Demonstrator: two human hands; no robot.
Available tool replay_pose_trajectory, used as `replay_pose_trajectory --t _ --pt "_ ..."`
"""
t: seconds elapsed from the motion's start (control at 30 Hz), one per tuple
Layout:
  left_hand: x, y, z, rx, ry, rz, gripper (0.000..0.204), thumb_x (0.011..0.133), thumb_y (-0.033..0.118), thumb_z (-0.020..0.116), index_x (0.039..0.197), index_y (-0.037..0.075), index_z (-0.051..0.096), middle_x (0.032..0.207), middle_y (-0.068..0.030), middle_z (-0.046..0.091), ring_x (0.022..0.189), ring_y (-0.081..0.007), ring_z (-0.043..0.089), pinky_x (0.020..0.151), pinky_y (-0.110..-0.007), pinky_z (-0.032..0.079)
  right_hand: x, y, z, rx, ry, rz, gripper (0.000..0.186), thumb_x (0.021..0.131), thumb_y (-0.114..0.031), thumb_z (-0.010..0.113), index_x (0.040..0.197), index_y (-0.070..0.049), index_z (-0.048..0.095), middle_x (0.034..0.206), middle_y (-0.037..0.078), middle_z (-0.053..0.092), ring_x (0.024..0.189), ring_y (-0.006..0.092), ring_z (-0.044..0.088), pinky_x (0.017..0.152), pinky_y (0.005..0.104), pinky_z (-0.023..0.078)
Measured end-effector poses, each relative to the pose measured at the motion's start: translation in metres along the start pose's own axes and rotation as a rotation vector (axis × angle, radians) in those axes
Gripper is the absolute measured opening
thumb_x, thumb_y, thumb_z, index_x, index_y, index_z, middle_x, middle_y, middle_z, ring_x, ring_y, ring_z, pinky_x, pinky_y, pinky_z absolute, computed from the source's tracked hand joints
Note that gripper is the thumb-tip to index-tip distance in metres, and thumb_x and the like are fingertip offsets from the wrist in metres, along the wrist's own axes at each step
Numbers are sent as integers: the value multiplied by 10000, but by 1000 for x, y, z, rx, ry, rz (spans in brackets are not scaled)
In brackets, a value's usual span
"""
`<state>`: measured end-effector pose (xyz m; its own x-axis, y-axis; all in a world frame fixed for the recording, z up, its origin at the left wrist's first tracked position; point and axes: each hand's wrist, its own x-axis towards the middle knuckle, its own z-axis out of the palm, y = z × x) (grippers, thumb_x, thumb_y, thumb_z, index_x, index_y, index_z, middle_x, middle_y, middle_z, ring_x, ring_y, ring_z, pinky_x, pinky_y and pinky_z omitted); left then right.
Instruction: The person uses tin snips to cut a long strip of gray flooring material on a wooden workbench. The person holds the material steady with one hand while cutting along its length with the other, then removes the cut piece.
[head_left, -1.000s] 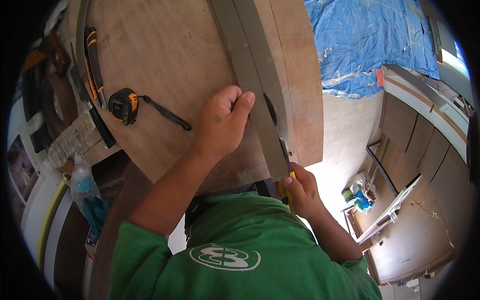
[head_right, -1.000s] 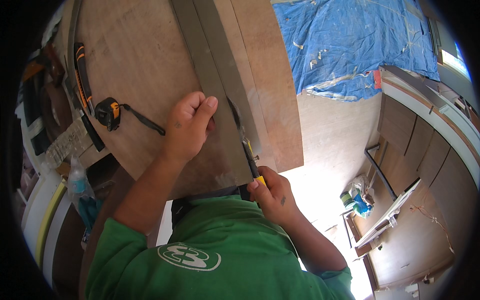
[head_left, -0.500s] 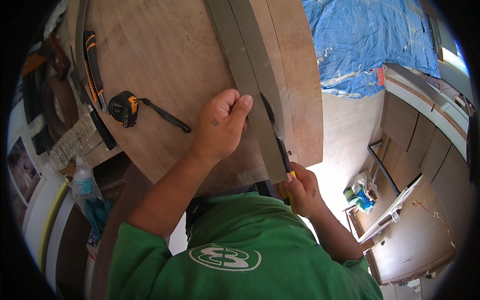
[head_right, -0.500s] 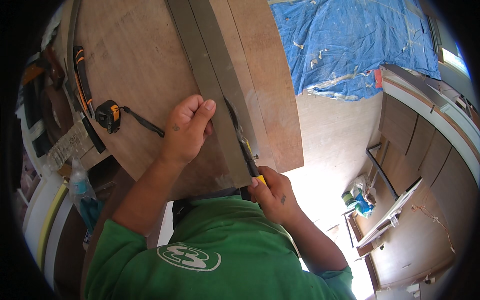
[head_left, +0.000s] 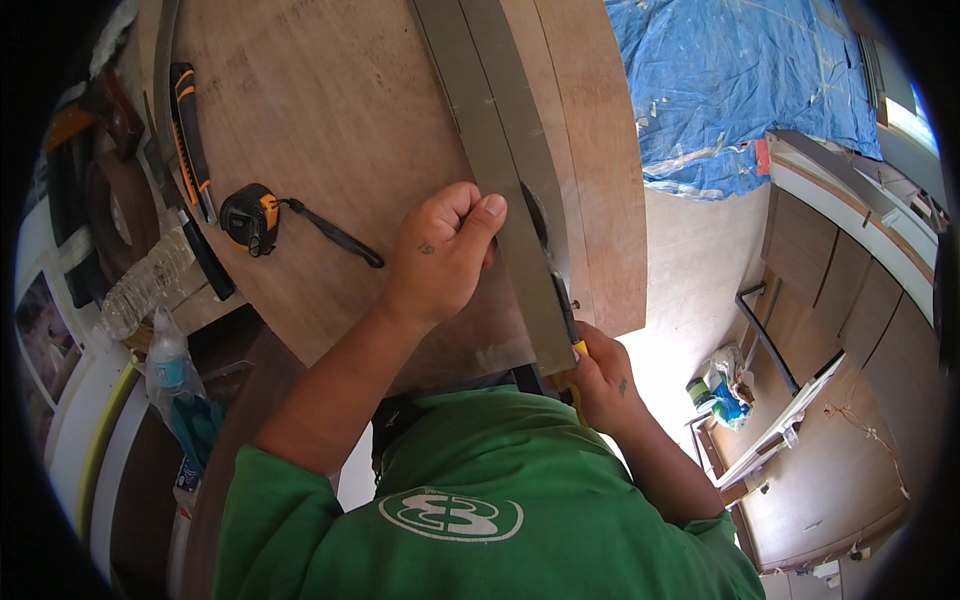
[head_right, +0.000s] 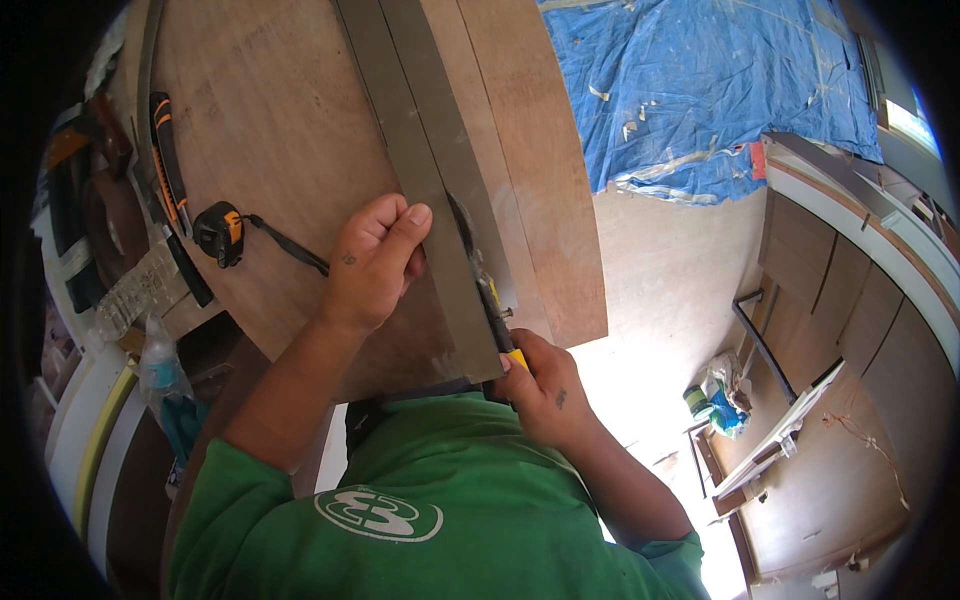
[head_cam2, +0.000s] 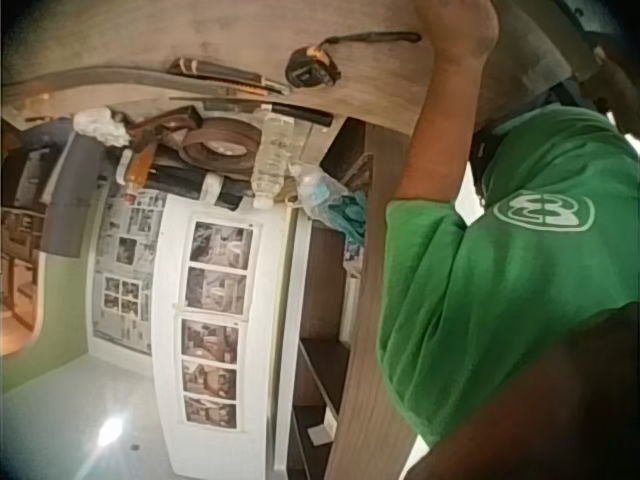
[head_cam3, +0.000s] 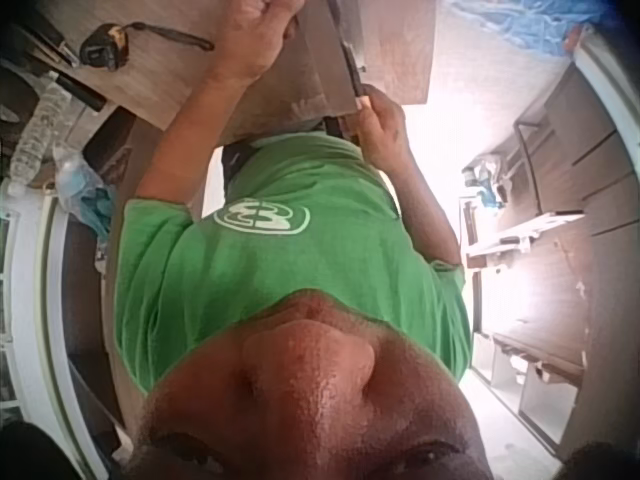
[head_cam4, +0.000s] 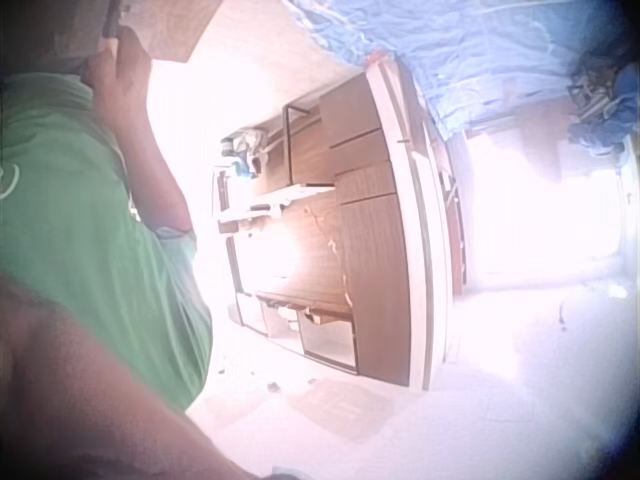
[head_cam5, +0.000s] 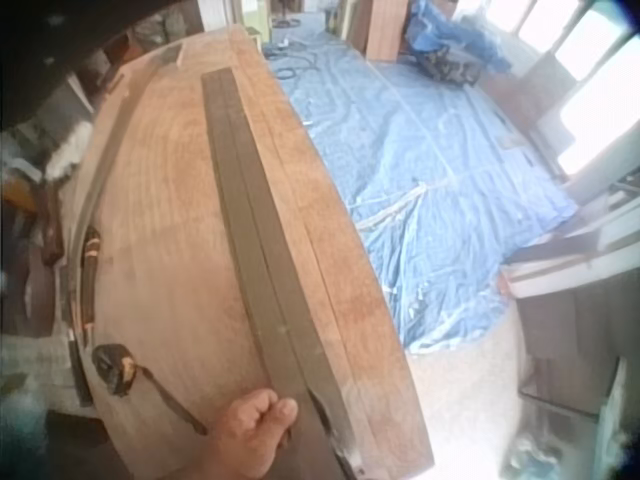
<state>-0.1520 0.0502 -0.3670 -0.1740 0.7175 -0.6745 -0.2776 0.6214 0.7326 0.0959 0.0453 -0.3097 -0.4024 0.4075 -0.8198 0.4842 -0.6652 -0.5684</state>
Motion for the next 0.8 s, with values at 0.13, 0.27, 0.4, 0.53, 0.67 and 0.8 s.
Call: replay_pose_trajectory --t 0.13,0.27,0.4,0.53,0.67,0.8 --pt "-1 0 2 -14 4 5 392 1109 301 627 794 78 560 648 23 554 602 -54 529 540 -271 413 -2 -4 -3 -23 -12 31 411 1063 -320 547 1151 68 650 741 75 682 680 145 639 661 320 511" --pt "-1 0 -1 -23 -18 -3 392 1110 300 626 793 79 559 653 26 547 603 -54 532 539 -271 413 0 -3 0 -26 -15 -12 388 1061 -291 545 1170 68 645 751 93 696 680 153 660 659 316 519" --pt "-1 -1 -1 -20 -21 -2 393 1110 299 626 791 80 555 659 31 539 604 -56 533 542 -271 414 5 -7 2 -18 -7 -56 369 1059 -258 540 1195 71 638 753 100 705 701 166 696 671 311 534" --pt "-3 1 -1 -18 -27 11 396 1110 300 626 789 81 552 660 31 538 612 -54 533 545 -269 416 3 -7 1 -37 4 -13 366 1060 -255 538 1182 71 648 781 113 719 711 175 713 682 319 547" --pt "-3 1 -2 -22 -32 16 395 1110 303 626 790 81 556 659 28 545 618 -53 535 546 -268 416 1 -7 -1 -44 5 23 353 1054 -250 543 1158 69 656 815 136 724 715 185 707 686 329 545" --pt "-5 3 -3 -16 -54 -7 393 1107 301 627 790 79 562 657 22 557 614 -54 533 544 -268 414 6 -4 2 -113 50 -109 340 1038 -250 563 1135 65 649 830 165 715 747 216 700 704 354 538"
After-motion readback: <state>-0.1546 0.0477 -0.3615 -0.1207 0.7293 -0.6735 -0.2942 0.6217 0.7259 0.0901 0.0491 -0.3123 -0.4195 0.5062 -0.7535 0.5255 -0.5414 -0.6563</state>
